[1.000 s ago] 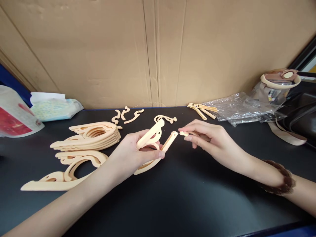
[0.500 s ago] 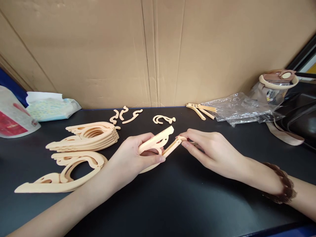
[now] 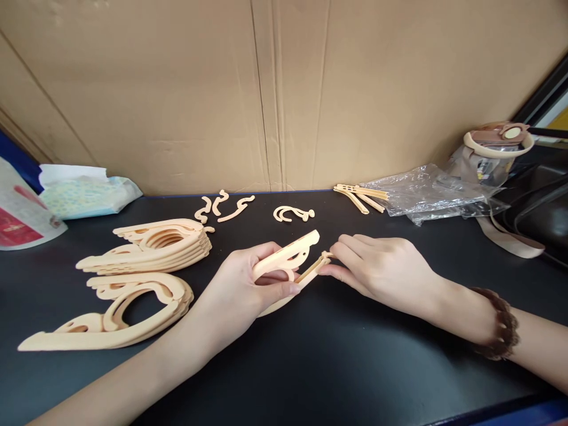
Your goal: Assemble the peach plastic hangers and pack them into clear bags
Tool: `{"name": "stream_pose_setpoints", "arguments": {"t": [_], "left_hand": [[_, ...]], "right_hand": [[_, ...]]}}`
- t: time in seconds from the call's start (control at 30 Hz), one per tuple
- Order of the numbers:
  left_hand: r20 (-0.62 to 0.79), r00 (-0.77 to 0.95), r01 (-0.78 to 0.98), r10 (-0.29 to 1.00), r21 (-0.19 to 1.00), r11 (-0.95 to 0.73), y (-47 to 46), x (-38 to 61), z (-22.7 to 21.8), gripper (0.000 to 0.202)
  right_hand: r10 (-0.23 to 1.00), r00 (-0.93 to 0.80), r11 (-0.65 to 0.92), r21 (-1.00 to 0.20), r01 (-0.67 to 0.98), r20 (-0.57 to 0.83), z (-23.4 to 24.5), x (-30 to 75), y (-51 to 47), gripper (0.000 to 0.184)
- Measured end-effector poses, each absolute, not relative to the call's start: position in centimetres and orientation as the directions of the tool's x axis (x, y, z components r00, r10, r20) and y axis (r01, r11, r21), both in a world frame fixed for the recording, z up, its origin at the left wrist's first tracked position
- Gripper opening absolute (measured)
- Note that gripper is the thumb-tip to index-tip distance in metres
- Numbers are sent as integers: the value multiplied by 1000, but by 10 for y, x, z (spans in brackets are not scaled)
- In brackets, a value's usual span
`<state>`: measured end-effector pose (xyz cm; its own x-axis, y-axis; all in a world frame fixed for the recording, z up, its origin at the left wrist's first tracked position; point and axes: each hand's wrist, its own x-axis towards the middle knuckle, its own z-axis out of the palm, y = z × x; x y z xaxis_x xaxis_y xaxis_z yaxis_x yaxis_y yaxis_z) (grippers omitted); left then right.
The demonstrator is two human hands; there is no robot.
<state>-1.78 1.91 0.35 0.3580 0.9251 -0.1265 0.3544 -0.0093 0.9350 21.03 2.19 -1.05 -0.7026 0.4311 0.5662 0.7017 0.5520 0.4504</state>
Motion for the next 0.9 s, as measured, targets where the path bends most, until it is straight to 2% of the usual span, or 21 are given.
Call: {"name": "stream_pose_setpoints", "arguments": {"t": [0.47,0.67,0.77,0.9], "left_hand": [[-164,347,377,923,926,23,14,-14,6,21],[-193,352,396,916,917,41,10,-13,11,14],[-133,354,484,926,873,-60,8,-13,13,11],[-31,410,611,911,751,-250,8,-15,13,9]], "right_hand": [[371,-783,587,528,614,500,-11,213,25,44],[364,-799,635,501,589,479,-12,216,25,42],[353,-806,674,468,572,476,-13,217,23,43],[327,-827,749,408,522,458,-16,215,19,43]]}}
